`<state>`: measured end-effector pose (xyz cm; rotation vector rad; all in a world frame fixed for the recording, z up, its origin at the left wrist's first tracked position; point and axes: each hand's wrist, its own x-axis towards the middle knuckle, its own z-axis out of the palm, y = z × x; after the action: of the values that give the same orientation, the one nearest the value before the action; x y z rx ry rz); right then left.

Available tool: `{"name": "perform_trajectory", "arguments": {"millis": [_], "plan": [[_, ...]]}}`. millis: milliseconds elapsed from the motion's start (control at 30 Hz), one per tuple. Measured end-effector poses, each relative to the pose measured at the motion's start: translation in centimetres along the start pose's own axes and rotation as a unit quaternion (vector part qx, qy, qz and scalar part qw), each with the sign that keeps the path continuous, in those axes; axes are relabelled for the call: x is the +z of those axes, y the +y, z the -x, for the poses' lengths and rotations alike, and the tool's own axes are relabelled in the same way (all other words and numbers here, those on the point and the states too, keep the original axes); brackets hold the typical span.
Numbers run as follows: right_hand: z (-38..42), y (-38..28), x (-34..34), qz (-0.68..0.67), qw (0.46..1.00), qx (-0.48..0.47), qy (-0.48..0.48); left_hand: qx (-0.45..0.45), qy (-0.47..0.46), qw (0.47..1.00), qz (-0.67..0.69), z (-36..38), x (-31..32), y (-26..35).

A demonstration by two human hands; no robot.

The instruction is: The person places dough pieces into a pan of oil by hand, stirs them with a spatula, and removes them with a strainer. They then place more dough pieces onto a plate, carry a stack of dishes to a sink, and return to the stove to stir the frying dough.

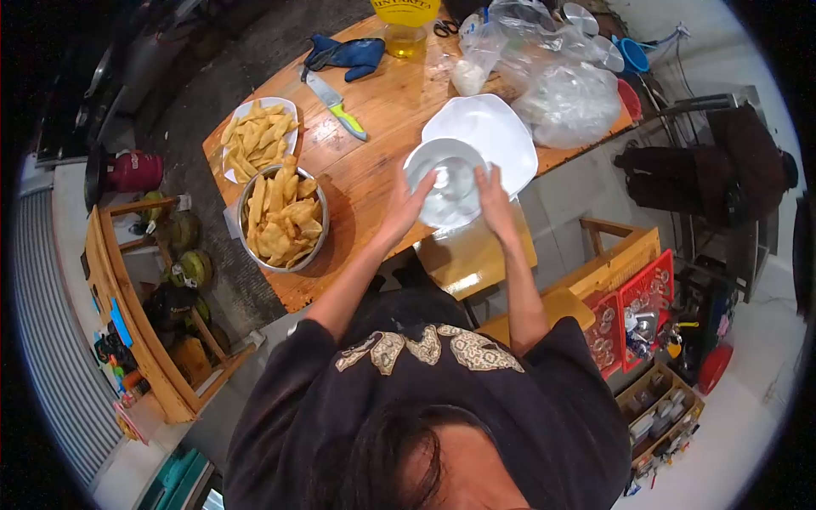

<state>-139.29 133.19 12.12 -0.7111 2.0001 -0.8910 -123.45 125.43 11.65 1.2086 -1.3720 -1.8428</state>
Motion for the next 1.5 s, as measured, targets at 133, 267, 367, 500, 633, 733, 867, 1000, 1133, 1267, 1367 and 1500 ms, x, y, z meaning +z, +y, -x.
{"name": "perform_trajectory", "arguments": {"millis": [133,267,367,500,633,733,867,1000,1133,1267,1367,1500], "plan": [[-7.8,7.4,-2.4,-0.069,0.995,-0.035,0.06,0.06,-0.027,0.989,-0.132,-7.8,4.1,-4.5],[-9.0,7.0,-3.8,-0.115,0.992,-0.014,0.045,0.04,-0.053,0.984,-0.165,-10.3,5.8,-4.1],[-10.4,8.7,-3.7,-0.102,0.993,0.018,0.059,0.018,-0.046,0.977,-0.209,-11.5,6.2,-5.0],[-11.2,9.9,-3.5,-0.074,0.993,-0.025,0.086,-0.003,-0.06,0.969,-0.238,-11.7,5.8,-5.0],[-6.5,5.7,-4.2,0.159,0.925,-0.121,0.322,0.23,0.04,0.938,-0.255,-7.8,5.6,-0.5],[-2.4,2.8,-0.6,-0.252,0.909,0.0,0.332,0.421,-0.005,0.883,-0.208,-1.3,2.5,4.6],[4.4,5.6,8.1,-0.34,0.934,0.088,0.067,0.523,-0.065,0.808,-0.264,5.9,-1.6,4.0],[13.0,5.6,21.9,-0.258,0.876,0.253,-0.32,0.397,-0.105,0.862,-0.297,12.3,-16.6,-0.4],[15.7,-1.9,40.7,-0.166,0.773,0.266,-0.552,0.198,0.165,0.918,-0.3,17.5,-37.4,-5.1],[18.2,-6.2,64.0,-0.259,0.712,0.192,-0.624,0.182,0.28,0.861,-0.384,22.9,-53.5,-7.6],[23.0,-11.9,73.2,-0.257,0.728,0.296,-0.562,0.187,0.196,0.832,-0.485,26.7,-62.7,-9.8],[26.7,-17.8,78.9,-0.174,0.829,0.271,-0.456,-0.231,0.238,0.877,-0.348,29.2,-72.7,-24.2]]}}
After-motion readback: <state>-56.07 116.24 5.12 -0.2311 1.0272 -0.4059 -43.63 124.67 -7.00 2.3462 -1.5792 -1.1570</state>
